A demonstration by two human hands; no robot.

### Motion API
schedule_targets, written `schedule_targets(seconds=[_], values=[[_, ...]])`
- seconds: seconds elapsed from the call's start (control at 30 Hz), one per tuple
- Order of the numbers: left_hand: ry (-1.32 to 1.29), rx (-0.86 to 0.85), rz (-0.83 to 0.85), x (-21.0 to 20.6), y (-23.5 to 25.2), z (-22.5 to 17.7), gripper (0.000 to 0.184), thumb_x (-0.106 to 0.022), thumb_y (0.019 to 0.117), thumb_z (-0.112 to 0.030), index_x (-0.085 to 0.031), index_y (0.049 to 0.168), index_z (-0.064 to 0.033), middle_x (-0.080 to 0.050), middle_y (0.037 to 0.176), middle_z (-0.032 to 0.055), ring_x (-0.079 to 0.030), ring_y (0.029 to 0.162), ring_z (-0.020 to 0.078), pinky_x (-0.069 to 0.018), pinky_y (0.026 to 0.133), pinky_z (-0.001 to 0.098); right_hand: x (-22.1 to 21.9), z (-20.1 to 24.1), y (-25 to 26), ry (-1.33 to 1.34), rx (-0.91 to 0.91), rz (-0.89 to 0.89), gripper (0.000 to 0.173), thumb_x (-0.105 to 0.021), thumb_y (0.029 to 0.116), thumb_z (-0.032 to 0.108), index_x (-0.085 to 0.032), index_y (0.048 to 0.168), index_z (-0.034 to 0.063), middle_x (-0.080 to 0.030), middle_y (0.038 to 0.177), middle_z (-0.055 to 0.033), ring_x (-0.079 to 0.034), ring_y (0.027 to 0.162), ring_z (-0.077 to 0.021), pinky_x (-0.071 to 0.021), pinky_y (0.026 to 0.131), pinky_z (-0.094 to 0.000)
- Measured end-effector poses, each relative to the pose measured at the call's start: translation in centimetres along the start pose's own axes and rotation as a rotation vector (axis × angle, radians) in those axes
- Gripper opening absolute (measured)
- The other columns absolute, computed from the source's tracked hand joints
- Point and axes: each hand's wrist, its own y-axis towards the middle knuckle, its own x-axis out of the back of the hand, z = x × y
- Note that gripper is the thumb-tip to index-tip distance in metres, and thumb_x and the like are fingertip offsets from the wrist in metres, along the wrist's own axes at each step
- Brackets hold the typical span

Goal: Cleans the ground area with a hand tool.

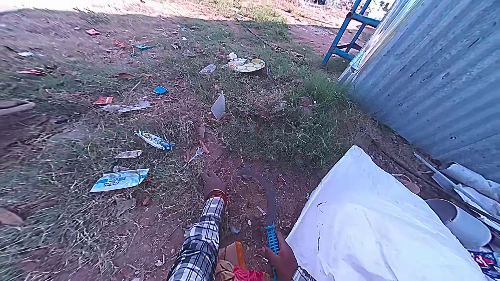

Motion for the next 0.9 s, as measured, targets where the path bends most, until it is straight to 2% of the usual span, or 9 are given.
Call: schedule_targets(seconds=[0.07,0.13,0.2,0.3,0.57,0.63,0.67,0.77,0.9], values=[[0.041,0.047,0.063,0.3,-0.1,-0.3,0.082,-0.076,0.0898,-0.020,-0.034,0.156,0.0029,-0.037,0.158,0.0300,-0.049,0.140,0.0435,-0.0481,0.109,0.0538,0.0,-0.1,0.0,-0.058,-0.004,0.005,0.068,-0.070,0.0966,0.023,-0.037,0.152,0.0017,-0.067,0.102,-0.0205,-0.068,0.073,-0.0260,-0.0593,0.071,-0.0441],[0.102,0.065,0.156,0.8,-0.3,-0.2,0.050,-0.061,0.1002,-0.020,-0.053,0.143,0.0047,-0.054,0.147,0.0282,-0.053,0.137,0.0422,-0.0468,0.110,0.0570,-0.1,-0.2,-0.1,-0.091,0.001,0.006,0.067,-0.070,0.0961,0.023,-0.039,0.151,0.0012,-0.067,0.107,-0.0224,-0.069,0.081,-0.0287,-0.0584,0.077,-0.0466],[0.118,0.040,0.213,1.1,-0.2,0.3,0.038,-0.049,0.1066,-0.021,-0.063,0.134,0.0006,-0.061,0.141,0.0244,-0.056,0.135,0.0404,-0.0457,0.110,0.0590,0.0,-0.1,0.2,-0.105,0.016,0.005,0.068,-0.071,0.0952,0.022,-0.039,0.151,0.0012,-0.066,0.107,-0.0218,-0.069,0.078,-0.0279,-0.0589,0.074,-0.0456],[0.023,-0.057,0.208,1.1,0.6,1.9,0.043,-0.039,0.1120,-0.030,-0.060,0.140,-0.0044,-0.061,0.142,0.0224,-0.054,0.137,0.0391,-0.0408,0.114,0.0600,0.7,1.6,1.0,-0.139,0.052,0.032,0.069,-0.070,0.0958,0.023,-0.038,0.153,0.0018,-0.066,0.112,-0.0229,-0.069,0.084,-0.0295,-0.0584,0.080,-0.0470],[-0.253,-0.140,0.140,0.7,1.5,3.8,0.050,-0.033,0.1142,-0.033,-0.054,0.146,-0.0011,-0.057,0.145,0.0253,-0.051,0.141,0.0384,-0.0344,0.120,0.0573,0.9,11.2,4.0,0.215,0.478,-0.175,0.073,-0.066,0.0986,0.019,-0.026,0.155,-0.0019,-0.063,0.082,-0.0117,-0.061,0.051,-0.0172,-0.0583,0.051,-0.0356],[-0.293,-0.127,0.141,1.0,1.3,3.8,0.050,-0.033,0.1142,-0.034,-0.055,0.145,-0.0017,-0.057,0.145,0.0253,-0.051,0.141,0.0381,-0.0343,0.119,0.0569,-0.2,11.3,5.6,0.174,0.537,-0.248,0.070,-0.064,0.0996,0.017,-0.025,0.154,-0.0046,-0.063,0.082,-0.0119,-0.060,0.050,-0.0163,-0.0581,0.050,-0.0340],[-0.305,-0.119,0.142,1.2,1.1,3.8,0.049,-0.034,0.1141,-0.033,-0.055,0.145,-0.0018,-0.058,0.145,0.0252,-0.051,0.141,0.0377,-0.0343,0.119,0.0563,-0.6,10.6,6.5,0.033,0.503,-0.273,0.068,-0.063,0.1003,0.018,-0.028,0.153,-0.0065,-0.064,0.088,-0.0156,-0.064,0.057,-0.0204,-0.0597,0.057,-0.0372],[-0.365,-0.097,0.143,1.5,0.9,3.8,0.048,-0.036,0.1139,-0.032,-0.055,0.145,-0.0003,-0.056,0.146,0.0252,-0.050,0.142,0.0371,-0.0334,0.120,0.0549,-1.3,7.2,7.1,-0.545,0.130,-0.025,0.069,-0.059,0.1034,0.022,-0.025,0.160,0.0022,-0.065,0.129,-0.0256,-0.069,0.113,-0.0376,-0.0524,0.101,-0.0538],[-0.470,-0.047,0.137,2.0,1.4,4.3,0.051,-0.037,0.1138,-0.033,-0.056,0.141,0.0047,-0.055,0.145,0.0285,-0.048,0.142,0.0398,-0.0329,0.119,0.0564,-1.1,3.0,4.0,-0.669,-0.031,0.147,0.068,-0.063,0.1013,0.020,-0.028,0.158,0.0053,-0.060,0.137,-0.0253,-0.063,0.123,-0.0389,-0.0493,0.105,-0.0562]])
